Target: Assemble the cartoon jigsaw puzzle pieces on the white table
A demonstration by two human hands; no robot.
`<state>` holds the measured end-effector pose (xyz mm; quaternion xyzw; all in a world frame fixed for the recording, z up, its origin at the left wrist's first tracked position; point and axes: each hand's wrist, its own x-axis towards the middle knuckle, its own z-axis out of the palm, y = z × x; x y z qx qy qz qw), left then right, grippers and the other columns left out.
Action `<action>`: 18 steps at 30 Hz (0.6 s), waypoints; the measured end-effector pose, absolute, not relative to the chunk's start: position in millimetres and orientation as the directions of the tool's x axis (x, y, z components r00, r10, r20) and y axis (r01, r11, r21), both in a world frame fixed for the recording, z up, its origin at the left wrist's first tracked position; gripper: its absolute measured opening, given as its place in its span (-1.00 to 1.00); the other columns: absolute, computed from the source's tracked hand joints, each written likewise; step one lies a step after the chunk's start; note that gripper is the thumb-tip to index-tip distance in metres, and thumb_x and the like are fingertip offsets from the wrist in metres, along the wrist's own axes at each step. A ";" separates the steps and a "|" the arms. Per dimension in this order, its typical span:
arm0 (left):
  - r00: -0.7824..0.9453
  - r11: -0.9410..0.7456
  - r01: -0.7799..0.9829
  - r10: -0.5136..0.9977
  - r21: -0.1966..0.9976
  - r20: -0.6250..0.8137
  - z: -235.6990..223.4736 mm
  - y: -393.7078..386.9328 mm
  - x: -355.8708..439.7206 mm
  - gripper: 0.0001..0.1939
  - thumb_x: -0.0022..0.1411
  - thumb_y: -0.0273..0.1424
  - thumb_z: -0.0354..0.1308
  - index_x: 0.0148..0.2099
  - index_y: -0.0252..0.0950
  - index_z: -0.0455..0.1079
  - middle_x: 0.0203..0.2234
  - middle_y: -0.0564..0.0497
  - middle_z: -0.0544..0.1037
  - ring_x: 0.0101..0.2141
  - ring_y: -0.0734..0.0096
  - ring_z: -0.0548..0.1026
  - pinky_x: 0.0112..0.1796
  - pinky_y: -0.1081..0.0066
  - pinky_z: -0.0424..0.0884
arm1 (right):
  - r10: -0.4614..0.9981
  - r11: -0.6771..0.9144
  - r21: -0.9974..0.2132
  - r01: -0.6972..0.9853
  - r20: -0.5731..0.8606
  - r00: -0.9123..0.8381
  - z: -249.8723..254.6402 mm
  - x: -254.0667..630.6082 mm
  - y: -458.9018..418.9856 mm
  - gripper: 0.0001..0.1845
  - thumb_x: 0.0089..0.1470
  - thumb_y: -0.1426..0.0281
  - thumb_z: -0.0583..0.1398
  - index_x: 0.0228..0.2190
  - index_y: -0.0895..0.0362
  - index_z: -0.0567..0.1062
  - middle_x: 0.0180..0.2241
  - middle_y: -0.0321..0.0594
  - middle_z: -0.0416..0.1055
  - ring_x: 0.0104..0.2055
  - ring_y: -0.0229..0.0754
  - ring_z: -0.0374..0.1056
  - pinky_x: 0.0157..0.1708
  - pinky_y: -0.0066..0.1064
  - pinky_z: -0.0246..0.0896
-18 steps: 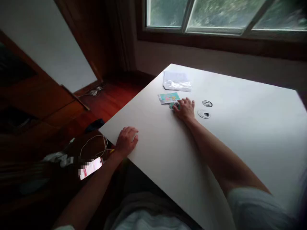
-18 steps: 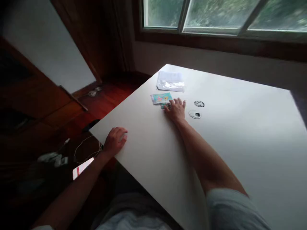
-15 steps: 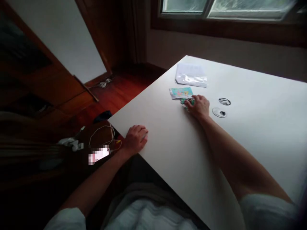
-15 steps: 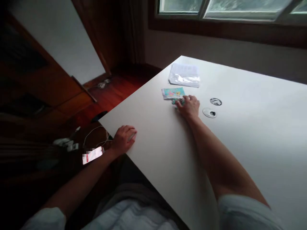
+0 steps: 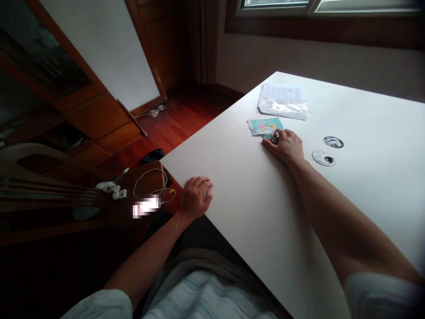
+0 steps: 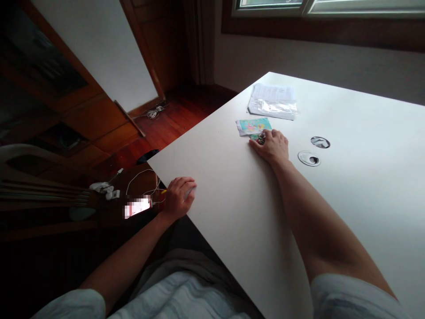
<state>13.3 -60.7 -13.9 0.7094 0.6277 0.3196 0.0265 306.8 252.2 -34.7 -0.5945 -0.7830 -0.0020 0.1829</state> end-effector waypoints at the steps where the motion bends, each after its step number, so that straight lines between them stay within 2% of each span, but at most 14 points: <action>1: 0.007 -0.211 0.874 0.906 0.438 0.423 -14.1 -60.9 13.2 -0.83 0.31 -0.45 0.08 -0.07 -0.21 0.43 -0.05 -0.03 0.53 0.01 0.18 0.42 0.09 0.12 0.32 | 0.934 0.275 -0.227 0.934 0.293 -0.204 -34.3 305.1 252.4 -0.28 0.17 -0.10 0.10 0.17 0.11 0.32 0.11 0.11 0.29 0.14 0.19 0.18 0.11 0.00 0.06; 9: -0.001 -0.199 0.875 0.911 0.442 0.412 -16.8 -64.2 10.9 -0.81 0.33 -0.45 0.05 -0.06 -0.21 0.42 -0.04 -0.04 0.52 0.02 0.18 0.41 0.10 0.12 0.31 | 0.881 0.336 -0.197 0.921 0.412 -0.234 -28.5 303.4 226.7 -0.38 0.31 0.00 0.03 0.21 0.13 0.30 0.20 0.09 0.28 0.22 0.02 0.10 0.19 -0.18 -0.07; 14: 0.005 -0.169 0.892 0.931 0.418 0.366 -13.8 -65.2 8.6 -0.76 0.30 -0.41 0.11 0.02 -0.20 0.38 0.05 -0.06 0.46 0.08 0.14 0.37 0.14 0.10 0.28 | 0.844 0.402 -0.111 0.909 0.430 -0.320 -29.2 302.5 205.7 -0.38 0.29 0.01 0.07 0.22 0.11 0.30 0.27 0.08 0.18 0.29 0.01 0.02 0.27 -0.18 -0.16; 18: -0.008 -0.126 0.913 0.945 0.388 0.326 -10.9 -64.3 9.6 -0.69 0.28 -0.38 0.14 0.07 -0.19 0.36 0.09 -0.08 0.42 0.12 0.10 0.33 0.17 0.08 0.26 | 0.832 0.418 -0.096 0.903 0.440 -0.338 -29.8 300.7 197.5 -0.39 0.31 0.03 0.04 0.24 0.10 0.28 0.26 0.04 0.19 0.30 0.01 0.02 0.28 -0.20 -0.14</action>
